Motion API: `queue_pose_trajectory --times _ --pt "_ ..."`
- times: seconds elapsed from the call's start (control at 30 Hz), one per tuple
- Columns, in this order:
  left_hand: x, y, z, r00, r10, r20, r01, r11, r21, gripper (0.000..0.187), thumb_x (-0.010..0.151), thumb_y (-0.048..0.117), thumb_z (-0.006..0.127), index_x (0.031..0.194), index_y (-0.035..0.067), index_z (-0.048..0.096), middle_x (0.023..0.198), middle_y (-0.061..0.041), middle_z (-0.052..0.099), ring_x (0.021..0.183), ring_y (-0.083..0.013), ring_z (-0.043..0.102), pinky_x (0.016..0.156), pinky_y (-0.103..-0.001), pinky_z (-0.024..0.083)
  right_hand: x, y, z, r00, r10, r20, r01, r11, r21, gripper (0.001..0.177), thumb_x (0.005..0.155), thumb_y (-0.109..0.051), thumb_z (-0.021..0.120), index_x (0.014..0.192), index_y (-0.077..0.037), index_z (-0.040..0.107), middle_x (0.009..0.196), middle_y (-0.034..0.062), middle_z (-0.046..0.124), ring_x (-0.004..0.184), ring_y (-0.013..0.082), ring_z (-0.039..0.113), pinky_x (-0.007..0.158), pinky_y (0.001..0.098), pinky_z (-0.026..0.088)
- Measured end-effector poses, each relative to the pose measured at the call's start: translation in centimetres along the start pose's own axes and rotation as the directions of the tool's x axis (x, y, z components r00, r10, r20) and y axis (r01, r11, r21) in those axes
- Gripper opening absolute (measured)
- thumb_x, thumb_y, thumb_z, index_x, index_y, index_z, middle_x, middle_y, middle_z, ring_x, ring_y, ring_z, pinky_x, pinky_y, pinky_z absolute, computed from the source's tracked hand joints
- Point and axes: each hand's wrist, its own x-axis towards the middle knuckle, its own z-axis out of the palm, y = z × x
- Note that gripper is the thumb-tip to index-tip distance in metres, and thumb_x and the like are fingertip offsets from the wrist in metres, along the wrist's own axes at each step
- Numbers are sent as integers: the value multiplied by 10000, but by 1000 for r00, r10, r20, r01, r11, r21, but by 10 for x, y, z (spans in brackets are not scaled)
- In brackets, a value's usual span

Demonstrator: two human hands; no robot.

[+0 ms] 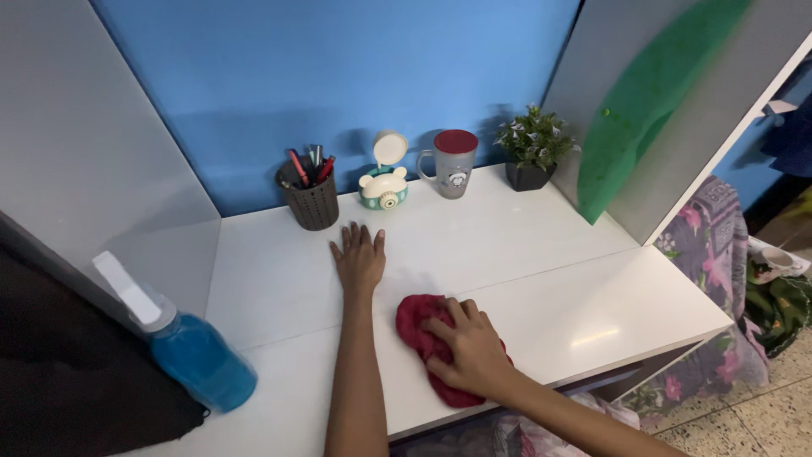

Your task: The person wipes a white shelf with a red cloth, moving a mug and a pen holder aside to reach the surface. They spray cleaner from a blue bottle and continue wiping around the items, then return the mug and pen holder to their original positions.

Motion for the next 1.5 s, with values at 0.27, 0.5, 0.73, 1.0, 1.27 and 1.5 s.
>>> queue_pose_trajectory --times 0.27,0.5,0.73,1.0,1.27,1.5 --pt "-4 2 -6 1000 8 -27 -8 1000 -21 658 1057 536 317 1437 55 556 1597 -146 417 1513 -332 305 1220 -602 147 122 101 49 987 139 -80 -154 962 -225 573 687 -370 789 1217 -178 688 1237 173 556 1075 420 540 850 539 520" --pt "-1 4 -13 999 -6 -45 5 1000 -10 664 1057 540 317 1406 45 588 1569 -151 450 1495 -330 336 1219 -611 161 170 123 77 965 222 -142 -256 913 -318 594 717 -389 773 1245 -136 676 1244 168 558 1076 407 551 822 530 534" --pt "-3 3 -12 999 0 -37 -1 999 -37 690 1058 555 289 1407 39 585 1577 -155 444 1503 -336 326 1212 -608 163 79 58 27 998 44 -39 -50 982 -180 537 681 -359 784 1151 -110 709 1227 198 571 1030 418 549 815 529 535" --pt "-3 3 -10 999 12 -32 -13 999 -34 715 1061 570 258 1421 37 573 1574 -165 431 1499 -343 315 1216 -609 138 33 21 6 993 -99 59 105 987 -124 483 664 -326 773 1103 -134 709 1188 217 584 1027 420 561 820 524 546" --pt "-4 5 -15 999 -2 -45 0 999 -49 685 1066 542 263 1363 44 629 1547 -164 477 1482 -349 354 1209 -626 163 163 120 54 982 164 -97 -187 931 -312 543 711 -350 772 1211 -163 676 1220 176 566 1073 423 560 810 528 549" --pt "-2 6 -13 994 -6 -110 -5 995 -104 654 1071 522 289 1277 48 690 1470 -177 561 1437 -371 426 1183 -642 205 174 120 73 961 243 -129 -273 900 -340 516 729 -371 779 1209 -206 692 1281 177 543 1127 430 525 834 562 531"
